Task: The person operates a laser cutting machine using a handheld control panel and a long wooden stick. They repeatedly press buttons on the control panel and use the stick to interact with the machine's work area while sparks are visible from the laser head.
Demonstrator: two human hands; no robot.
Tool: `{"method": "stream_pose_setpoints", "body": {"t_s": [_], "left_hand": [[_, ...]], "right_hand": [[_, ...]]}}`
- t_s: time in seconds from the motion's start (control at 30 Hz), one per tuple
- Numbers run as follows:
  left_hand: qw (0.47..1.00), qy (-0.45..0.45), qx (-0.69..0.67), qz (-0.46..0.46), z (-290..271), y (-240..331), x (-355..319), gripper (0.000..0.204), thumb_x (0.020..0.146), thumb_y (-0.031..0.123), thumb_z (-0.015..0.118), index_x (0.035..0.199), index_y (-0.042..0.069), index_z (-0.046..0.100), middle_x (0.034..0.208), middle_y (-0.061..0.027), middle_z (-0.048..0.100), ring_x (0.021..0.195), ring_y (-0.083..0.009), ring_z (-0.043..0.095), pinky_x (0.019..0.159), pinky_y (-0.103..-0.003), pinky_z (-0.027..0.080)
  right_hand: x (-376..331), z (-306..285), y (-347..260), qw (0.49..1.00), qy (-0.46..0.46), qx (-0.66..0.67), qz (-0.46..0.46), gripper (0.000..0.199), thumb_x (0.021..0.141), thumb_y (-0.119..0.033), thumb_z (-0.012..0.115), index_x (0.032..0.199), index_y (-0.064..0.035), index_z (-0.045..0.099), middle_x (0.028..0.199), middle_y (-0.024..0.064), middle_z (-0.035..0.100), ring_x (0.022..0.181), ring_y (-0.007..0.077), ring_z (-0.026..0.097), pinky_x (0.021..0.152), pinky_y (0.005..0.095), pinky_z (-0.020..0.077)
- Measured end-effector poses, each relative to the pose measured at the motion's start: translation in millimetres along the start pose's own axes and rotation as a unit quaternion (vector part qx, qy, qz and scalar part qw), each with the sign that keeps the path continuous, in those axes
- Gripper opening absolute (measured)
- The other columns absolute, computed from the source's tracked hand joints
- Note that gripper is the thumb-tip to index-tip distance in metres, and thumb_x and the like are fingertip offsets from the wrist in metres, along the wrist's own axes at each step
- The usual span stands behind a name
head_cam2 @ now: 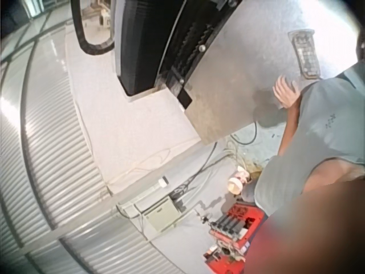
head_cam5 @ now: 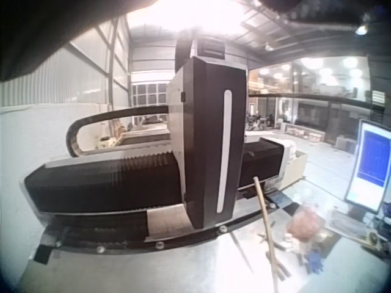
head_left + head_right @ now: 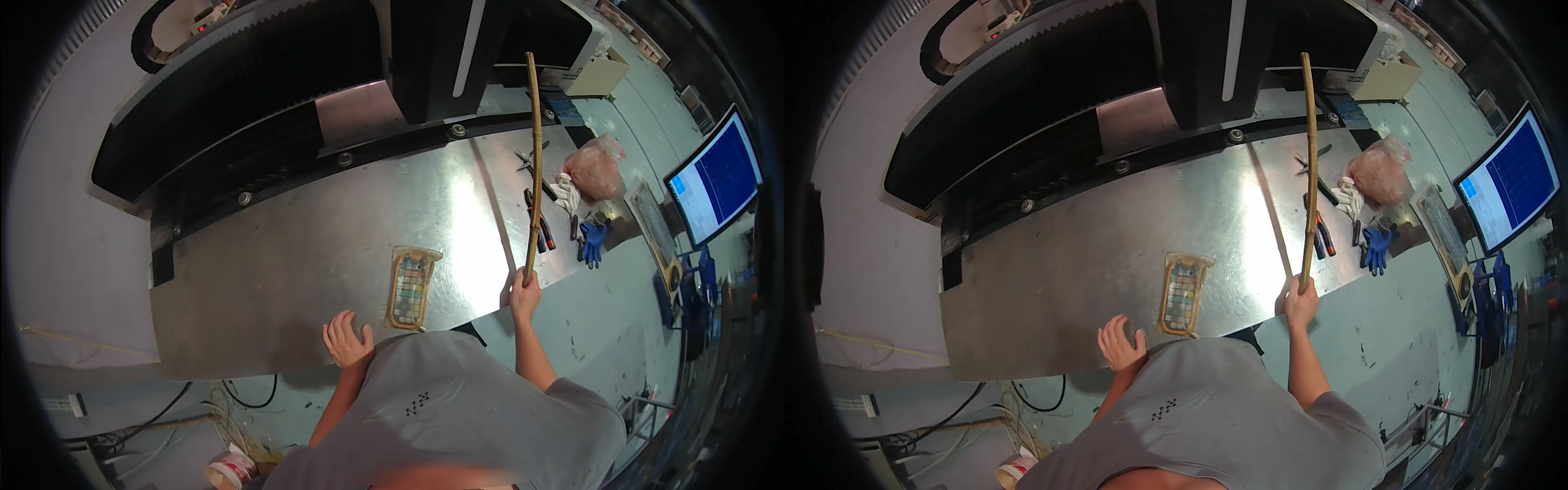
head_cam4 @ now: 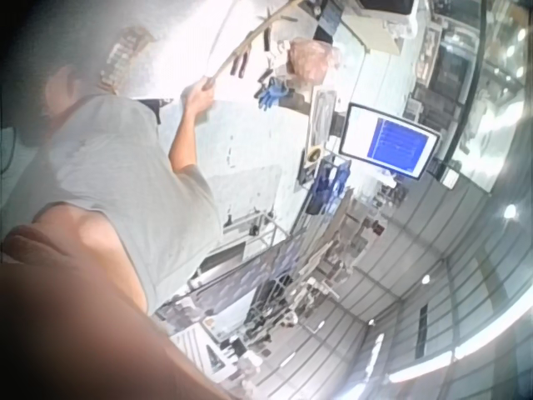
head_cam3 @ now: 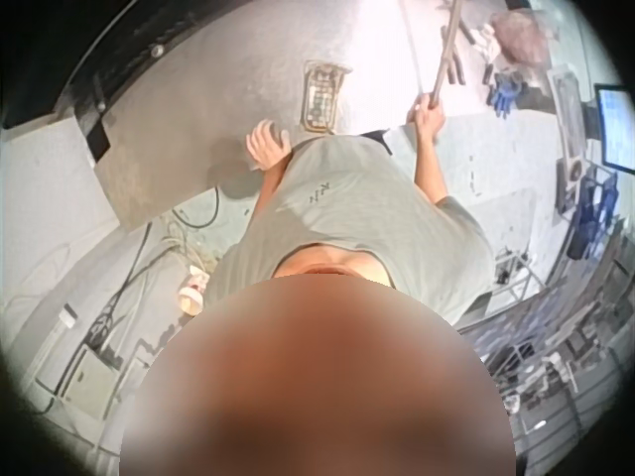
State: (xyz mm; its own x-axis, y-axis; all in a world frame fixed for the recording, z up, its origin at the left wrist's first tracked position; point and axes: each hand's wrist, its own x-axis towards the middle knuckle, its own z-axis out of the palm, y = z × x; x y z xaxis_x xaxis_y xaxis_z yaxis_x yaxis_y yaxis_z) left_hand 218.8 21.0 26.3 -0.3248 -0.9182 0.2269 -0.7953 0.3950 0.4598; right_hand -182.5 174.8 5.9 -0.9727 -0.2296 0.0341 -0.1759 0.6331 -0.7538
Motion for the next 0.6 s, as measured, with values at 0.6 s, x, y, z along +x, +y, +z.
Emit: {"method": "stream_pose_setpoints", "body": {"t_s": [0.6], "left_hand": [[1.000, -0.008, 0.000, -0.005, 0.1, -0.9, 0.0, 0.052, 0.088, 0.028, 0.072, 0.135, 0.009, 0.060, 0.139, -0.0104, 0.060, 0.136, -0.0310, 0.053, 0.125, -0.056, 0.026]], "right_hand": [[-2.9, -4.4, -9.1, 1.000, 0.010, -0.020, -0.017, 0.033, 0.100, -0.035, 0.065, 0.106, -0.0038, 0.072, 0.083, 0.0221, 0.072, 0.077, 0.0406, 0.071, 0.073, 0.0488, 0.0537]]}}
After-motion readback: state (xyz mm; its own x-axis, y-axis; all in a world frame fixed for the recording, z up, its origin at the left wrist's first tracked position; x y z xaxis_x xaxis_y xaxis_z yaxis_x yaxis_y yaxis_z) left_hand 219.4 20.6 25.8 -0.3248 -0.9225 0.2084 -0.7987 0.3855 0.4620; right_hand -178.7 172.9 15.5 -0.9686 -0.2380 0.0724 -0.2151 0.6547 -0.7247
